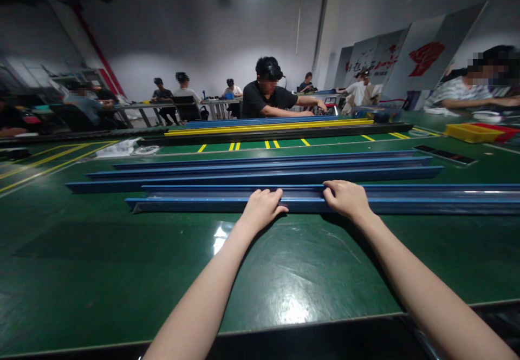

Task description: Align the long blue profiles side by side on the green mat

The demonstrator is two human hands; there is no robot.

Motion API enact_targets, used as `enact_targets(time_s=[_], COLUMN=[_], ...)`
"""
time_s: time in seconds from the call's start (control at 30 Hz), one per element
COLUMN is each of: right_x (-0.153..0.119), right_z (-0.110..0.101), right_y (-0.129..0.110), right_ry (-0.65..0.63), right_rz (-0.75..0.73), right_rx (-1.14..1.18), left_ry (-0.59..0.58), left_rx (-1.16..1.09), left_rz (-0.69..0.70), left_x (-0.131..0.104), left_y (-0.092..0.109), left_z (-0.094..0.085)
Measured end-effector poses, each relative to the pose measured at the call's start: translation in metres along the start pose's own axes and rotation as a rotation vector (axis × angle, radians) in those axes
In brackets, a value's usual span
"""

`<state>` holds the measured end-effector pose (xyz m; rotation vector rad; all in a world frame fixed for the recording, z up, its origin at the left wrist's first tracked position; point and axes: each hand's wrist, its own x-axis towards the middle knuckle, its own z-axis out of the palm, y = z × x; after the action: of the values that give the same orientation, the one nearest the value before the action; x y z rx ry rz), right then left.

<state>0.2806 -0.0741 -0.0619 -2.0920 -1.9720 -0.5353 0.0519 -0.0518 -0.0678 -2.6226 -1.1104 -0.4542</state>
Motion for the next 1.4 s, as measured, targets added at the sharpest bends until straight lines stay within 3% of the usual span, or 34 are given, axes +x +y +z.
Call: enact_targets(time_s=[0.73,0.97,1.4], right_x=[0.001,0.0,0.001], right_z=[0.0,0.0,-0.001], right_y=[0.001,0.001,0.002], right_ry=[-0.013,-0.014,-0.034], right_rz=[-0.003,-0.014,-0.019], right_rx=[0.006,0.004,0.001], left_ry=[0.092,0.067,0.061], left_rx=[-0.057,-0.062,0.035], left_rz=[-0.06,-0.072,0.055], left_x=[0.001,0.001,-0.003], left_y=[-0.001,-0.001,-0.001], left_z=[-0.001,0.001,0.008])
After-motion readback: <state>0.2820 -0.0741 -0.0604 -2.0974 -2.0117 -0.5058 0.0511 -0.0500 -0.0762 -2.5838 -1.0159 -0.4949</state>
